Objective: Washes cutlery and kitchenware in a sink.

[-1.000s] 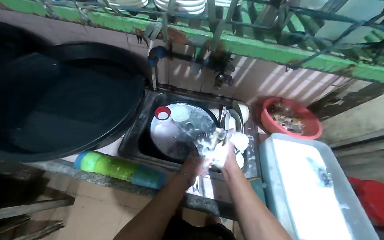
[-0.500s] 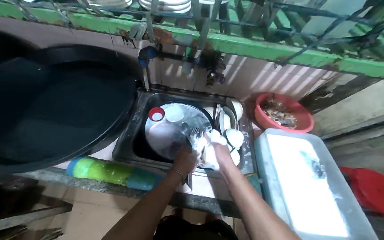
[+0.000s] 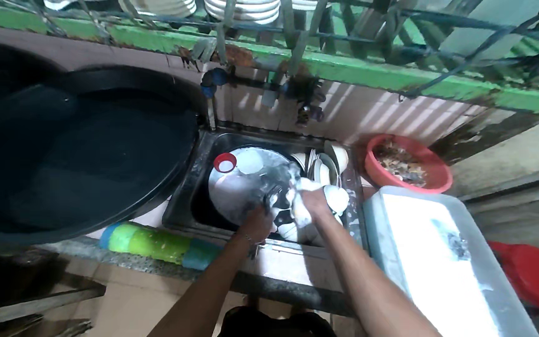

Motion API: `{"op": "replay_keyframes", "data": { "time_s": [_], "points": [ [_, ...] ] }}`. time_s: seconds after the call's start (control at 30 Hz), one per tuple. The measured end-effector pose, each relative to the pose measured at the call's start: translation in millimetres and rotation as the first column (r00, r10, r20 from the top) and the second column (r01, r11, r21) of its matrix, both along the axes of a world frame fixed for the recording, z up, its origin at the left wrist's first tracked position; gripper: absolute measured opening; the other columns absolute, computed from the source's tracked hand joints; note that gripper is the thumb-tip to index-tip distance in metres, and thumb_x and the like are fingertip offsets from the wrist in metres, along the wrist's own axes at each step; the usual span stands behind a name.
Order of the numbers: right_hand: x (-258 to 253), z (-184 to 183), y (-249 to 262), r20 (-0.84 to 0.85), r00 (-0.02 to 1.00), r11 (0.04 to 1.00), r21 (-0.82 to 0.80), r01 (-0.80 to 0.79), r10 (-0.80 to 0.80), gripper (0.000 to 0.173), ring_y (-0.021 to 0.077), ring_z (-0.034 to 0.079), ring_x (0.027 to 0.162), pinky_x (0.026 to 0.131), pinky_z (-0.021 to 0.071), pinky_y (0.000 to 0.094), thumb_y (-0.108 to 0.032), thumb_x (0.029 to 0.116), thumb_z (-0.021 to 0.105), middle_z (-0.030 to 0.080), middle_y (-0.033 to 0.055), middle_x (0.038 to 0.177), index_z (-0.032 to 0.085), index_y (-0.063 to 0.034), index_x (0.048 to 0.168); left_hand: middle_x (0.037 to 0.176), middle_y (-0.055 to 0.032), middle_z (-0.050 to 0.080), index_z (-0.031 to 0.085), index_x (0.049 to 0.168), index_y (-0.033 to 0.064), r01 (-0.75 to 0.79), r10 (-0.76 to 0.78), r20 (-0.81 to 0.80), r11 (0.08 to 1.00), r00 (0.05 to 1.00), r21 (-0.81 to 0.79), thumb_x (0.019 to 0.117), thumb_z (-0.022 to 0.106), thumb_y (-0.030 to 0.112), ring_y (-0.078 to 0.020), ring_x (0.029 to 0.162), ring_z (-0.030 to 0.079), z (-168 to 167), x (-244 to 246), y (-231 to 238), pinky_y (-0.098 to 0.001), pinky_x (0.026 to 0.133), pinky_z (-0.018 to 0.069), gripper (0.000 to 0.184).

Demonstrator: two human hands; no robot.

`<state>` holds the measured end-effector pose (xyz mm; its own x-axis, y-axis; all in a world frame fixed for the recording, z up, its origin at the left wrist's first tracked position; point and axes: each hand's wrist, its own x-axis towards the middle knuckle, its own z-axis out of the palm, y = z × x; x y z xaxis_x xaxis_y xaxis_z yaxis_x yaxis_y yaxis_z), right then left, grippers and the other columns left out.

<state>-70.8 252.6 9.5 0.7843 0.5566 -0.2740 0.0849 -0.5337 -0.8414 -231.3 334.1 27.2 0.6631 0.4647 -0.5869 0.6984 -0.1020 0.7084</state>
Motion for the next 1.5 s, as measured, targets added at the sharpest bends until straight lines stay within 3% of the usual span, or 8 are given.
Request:
{"op": "replay_keyframes", "data": {
  "time_s": [0.17,0.27,0.33,0.4,0.53,0.7,1.3,1.5],
  "points": [
    [44,-5,26,0.227,0.973,0.999,0.037,0.027,-0.035,0.033,0.0330,0.068,0.102,0.093,0.0541,0.0549,-0.030,0.0977,0.070,0.071,0.0204,0.106,0.071,0.0011,0.108,0.071,-0.0055,0.056,0.059,0.111,0.0013,-0.195,0.241,0.157,0.945,0.958,-0.262,0.1129,0.040,0.033,-0.0137,0.049,0.052,4,-3,1,-0.0288,0.049,0.0515,0.037],
    [18,1,16,-0.160,0.986,0.959,0.267,0.092,-0.050,0.043,0.0180,0.065,0.090,0.079,0.0568,0.0404,-0.042,0.1091,0.046,0.067,0.0099,0.104,0.060,-0.0068,0.131,0.065,-0.0043,0.057,0.061,0.104,-0.0003,-0.185,0.294,0.242,0.902,0.925,-0.389,0.1130,0.037,0.036,-0.0111,0.046,0.053,10,-2,0,-0.0247,0.046,0.0496,0.044],
    [-5,8,3,-0.374,0.925,0.952,0.300,0.056,0.063,0.056,0.0173,0.066,0.108,0.094,0.0555,0.0429,-0.052,0.1086,0.040,0.067,0.0080,0.126,0.049,-0.0157,0.150,0.070,-0.0034,0.056,0.060,0.107,0.0022,-0.107,0.267,0.275,0.869,0.924,-0.483,0.1122,0.036,0.041,-0.0095,0.050,0.052,12,0,1,-0.0224,0.048,0.0476,0.046],
    [-27,12,-3,-0.367,0.924,0.947,0.321,0.019,0.106,0.037,0.0142,0.068,0.084,0.074,0.0599,0.0359,-0.037,0.1061,0.053,0.069,0.0068,0.101,0.059,-0.0097,0.131,0.074,-0.0027,0.059,0.060,0.111,0.0050,-0.026,0.216,0.293,0.842,0.931,-0.539,0.1122,0.036,0.040,-0.0086,0.055,0.055,3,5,4,-0.0222,0.051,0.0498,0.043],
    [-19,19,-10,-0.011,0.999,0.994,0.097,-0.045,0.047,0.033,0.0254,0.067,0.101,0.095,0.0541,0.0488,-0.027,0.1005,0.068,0.070,0.0160,0.110,0.067,-0.0013,0.120,0.084,-0.0081,0.067,0.058,0.119,-0.0020,-0.046,0.077,0.143,0.976,0.987,-0.212,0.1132,0.040,0.028,-0.0111,0.058,0.059,13,11,-9,-0.0265,0.057,0.0522,0.036],
    [-34,12,-6,0.097,0.977,0.974,0.141,0.175,-0.189,0.028,0.0316,0.066,0.105,0.096,0.0528,0.0526,-0.019,0.1047,0.057,0.068,0.0218,0.110,0.065,0.0040,0.119,0.114,-0.0285,0.065,0.057,0.131,-0.0026,-0.064,0.057,0.067,0.993,0.996,0.095,0.1088,0.046,0.018,-0.0431,0.104,0.065,27,22,-31,-0.0602,0.088,0.0525,0.032],
    [-30,12,-15,-0.012,0.973,0.958,0.169,0.231,-0.232,0.039,0.0300,0.063,0.112,0.098,0.0515,0.0519,-0.027,0.1089,0.050,0.065,0.0217,0.122,0.057,0.0011,0.135,0.118,-0.0257,0.066,0.058,0.132,-0.0022,-0.110,0.100,0.109,0.990,0.989,0.085,0.1088,0.045,0.017,-0.0390,0.110,0.065,10,15,-41,-0.0571,0.096,0.0513,0.032],
    [-65,13,-17,0.087,0.981,0.983,-0.082,-0.167,0.174,0.025,0.0326,0.065,0.113,0.101,0.0505,0.0533,-0.016,0.1043,0.058,0.068,0.0215,0.118,0.068,0.0013,0.120,0.125,-0.0294,0.063,0.055,0.136,-0.0033,-0.150,0.138,0.065,0.956,0.988,0.253,0.1085,0.044,0.015,-0.0444,0.118,0.062,2,13,-33,-0.0603,0.099,0.0498,0.035]
  ]
}}
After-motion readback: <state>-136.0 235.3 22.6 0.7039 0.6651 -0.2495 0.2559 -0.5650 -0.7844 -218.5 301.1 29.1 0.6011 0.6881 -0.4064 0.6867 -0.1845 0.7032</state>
